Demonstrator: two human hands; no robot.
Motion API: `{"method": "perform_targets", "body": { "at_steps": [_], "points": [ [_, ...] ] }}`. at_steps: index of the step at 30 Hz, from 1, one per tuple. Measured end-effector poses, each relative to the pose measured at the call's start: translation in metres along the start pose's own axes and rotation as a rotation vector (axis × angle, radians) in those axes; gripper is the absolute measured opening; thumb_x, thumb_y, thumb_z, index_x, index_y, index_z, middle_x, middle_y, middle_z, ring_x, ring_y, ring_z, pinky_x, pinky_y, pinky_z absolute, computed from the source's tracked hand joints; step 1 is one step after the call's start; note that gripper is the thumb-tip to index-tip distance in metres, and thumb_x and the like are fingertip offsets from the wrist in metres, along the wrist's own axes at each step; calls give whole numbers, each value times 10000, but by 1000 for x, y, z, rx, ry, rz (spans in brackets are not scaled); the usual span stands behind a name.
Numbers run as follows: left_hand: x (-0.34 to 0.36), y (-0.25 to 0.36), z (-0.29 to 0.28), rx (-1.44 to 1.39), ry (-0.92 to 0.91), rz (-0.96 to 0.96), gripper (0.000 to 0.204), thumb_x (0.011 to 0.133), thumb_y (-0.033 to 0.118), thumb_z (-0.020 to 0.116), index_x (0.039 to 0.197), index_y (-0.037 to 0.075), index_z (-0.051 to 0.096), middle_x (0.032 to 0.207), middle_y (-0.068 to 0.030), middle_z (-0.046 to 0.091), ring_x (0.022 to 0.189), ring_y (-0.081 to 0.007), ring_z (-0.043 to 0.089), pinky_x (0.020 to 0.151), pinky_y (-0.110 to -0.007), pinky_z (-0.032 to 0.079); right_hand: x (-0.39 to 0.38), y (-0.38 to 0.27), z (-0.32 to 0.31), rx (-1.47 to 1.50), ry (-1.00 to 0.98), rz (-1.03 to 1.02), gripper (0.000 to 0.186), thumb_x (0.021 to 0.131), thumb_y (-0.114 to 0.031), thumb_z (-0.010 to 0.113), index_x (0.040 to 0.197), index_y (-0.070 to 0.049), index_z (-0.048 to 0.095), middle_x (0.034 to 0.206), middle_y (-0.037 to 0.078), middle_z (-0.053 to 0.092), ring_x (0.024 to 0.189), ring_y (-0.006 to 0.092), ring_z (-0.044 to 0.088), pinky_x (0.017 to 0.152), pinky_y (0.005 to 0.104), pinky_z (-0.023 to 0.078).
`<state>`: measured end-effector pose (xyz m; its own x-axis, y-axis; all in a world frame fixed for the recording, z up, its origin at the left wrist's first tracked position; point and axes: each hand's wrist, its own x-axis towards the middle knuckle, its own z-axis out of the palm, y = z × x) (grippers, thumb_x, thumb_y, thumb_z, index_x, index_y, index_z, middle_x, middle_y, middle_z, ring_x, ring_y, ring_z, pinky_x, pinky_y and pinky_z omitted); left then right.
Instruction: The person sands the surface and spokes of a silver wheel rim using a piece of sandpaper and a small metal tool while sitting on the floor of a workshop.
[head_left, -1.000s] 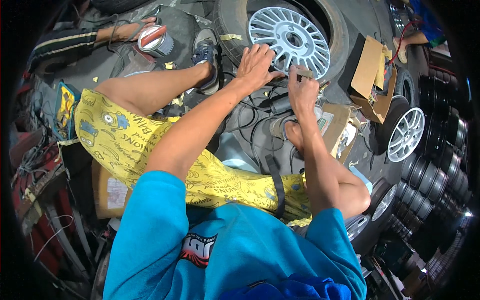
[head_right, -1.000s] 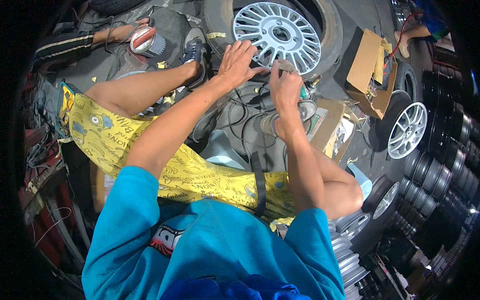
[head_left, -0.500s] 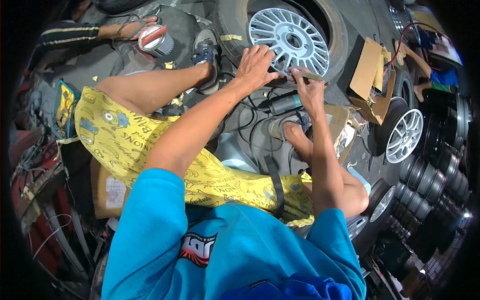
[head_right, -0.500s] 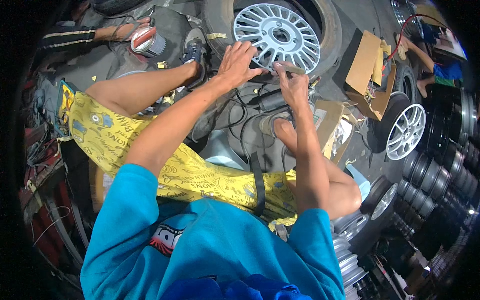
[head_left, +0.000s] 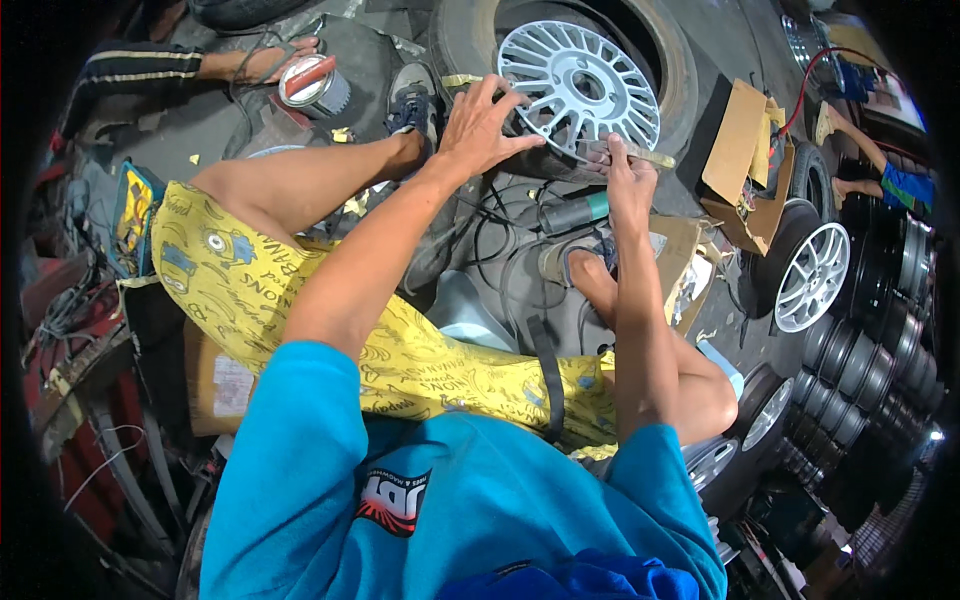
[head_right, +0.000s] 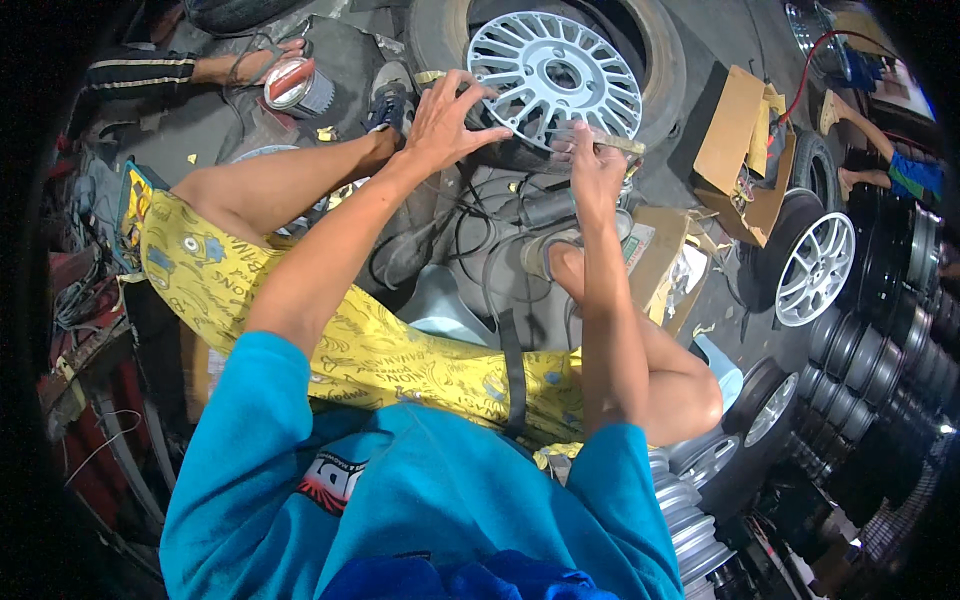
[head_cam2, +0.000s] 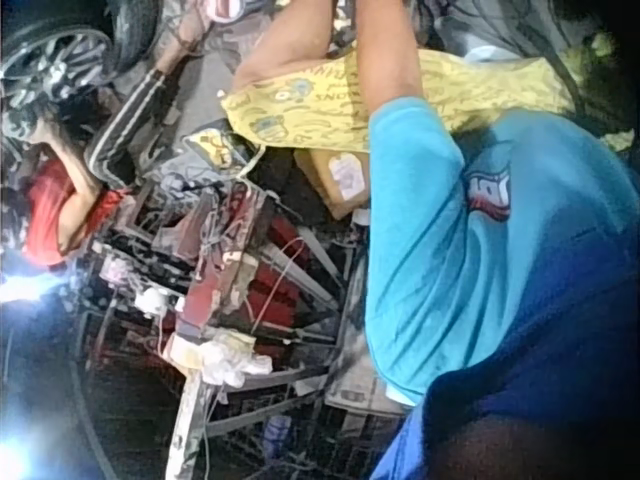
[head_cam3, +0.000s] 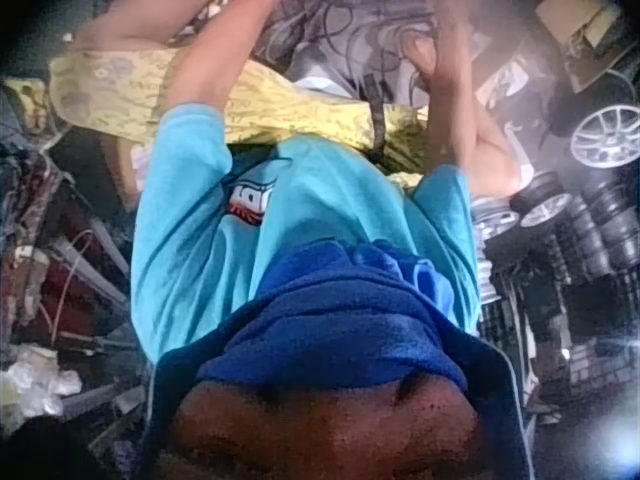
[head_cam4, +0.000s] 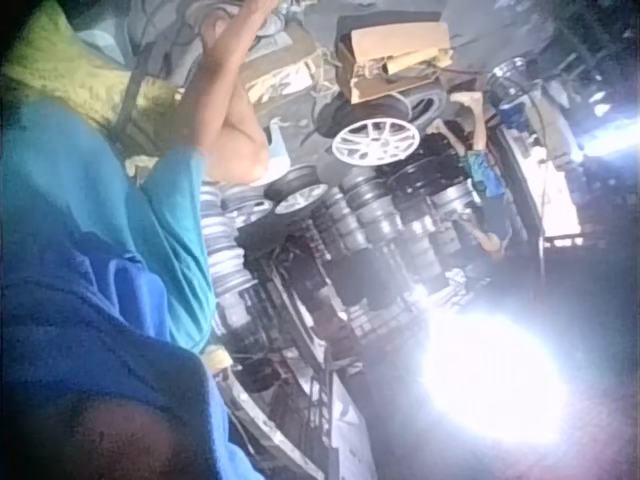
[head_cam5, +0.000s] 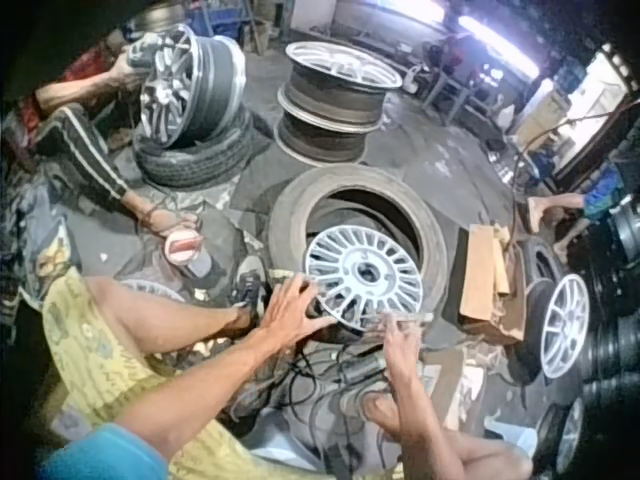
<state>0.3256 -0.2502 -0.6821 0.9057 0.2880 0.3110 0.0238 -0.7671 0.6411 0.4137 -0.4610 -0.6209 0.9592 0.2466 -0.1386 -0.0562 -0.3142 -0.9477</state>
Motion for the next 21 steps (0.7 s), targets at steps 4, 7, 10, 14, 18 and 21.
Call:
{"method": "perform_targets", "body": {
  "at_steps": [4, 7, 10, 14, 18, 21],
  "points": [
    [2, -6, 0, -1, -1, 9, 625, 772, 519, 881, 1247, 150, 709, 1339, -107, 563, 1271, -341, 562, 1057, -481, 457, -3, 4, 12, -34, -70, -89, 337, 1059, -233, 682, 1139, 88, 740, 969, 132, 767, 855, 192, 765, 733, 299, 609],
    [8, -7, -4, 5, -24, 18, 665, 752, 534, 889, 1283, 180, 701, 1382, -92, 573, 1288, -344, 564, 1075, -481, 456, -1, 11, 24, -233, -46, -221, 334, 1043, -232, 707, 1132, 86, 751, 923, 126, 783, 874, 193, 776, 752, 308, 603],
    [12, -26, -9, 51, -2, 40, 685, 747, 560, 884, 1301, 203, 698, 1398, -70, 575, 1289, -344, 565, 1091, -473, 449, -6, 0, 38, -378, 14, -245, 336, 1006, -261, 743, 1093, 63, 769, 785, 141, 778, 852, 182, 782, 746, 333, 586],
    [20, -30, -15, 81, -96, 38, 642, 771, 601, 853, 1255, 197, 733, 1437, -65, 570, 1309, -331, 552, 1099, -474, 443, -6, -5, 45, -623, 48, -421, 271, 988, -246, 740, 1063, 9, 788, 845, 175, 772, 822, 261, 764, 757, 365, 569],
    [22, -30, -15, 132, -155, 62, 568, 799, 597, 836, 1206, 207, 767, 1456, -27, 578, 1318, -304, 544, 1100, -485, 441, -7, -12, 45, -510, -60, -439, 195, 983, -201, 721, 1035, -29, 797, 952, 201, 769, 817, 386, 731, 780, 420, 563],
    [22, -31, -13, 134, -166, 50, 543, 809, 592, 828, 1199, 218, 770, 1456, 5, 583, 1313, -291, 542, 1102, -485, 438, 5, -20, 27, -460, -270, -327, 170, 975, -179, 727, 1043, -41, 799, 988, 180, 772, 847, 373, 731, 796, 409, 560]
  ]
}}
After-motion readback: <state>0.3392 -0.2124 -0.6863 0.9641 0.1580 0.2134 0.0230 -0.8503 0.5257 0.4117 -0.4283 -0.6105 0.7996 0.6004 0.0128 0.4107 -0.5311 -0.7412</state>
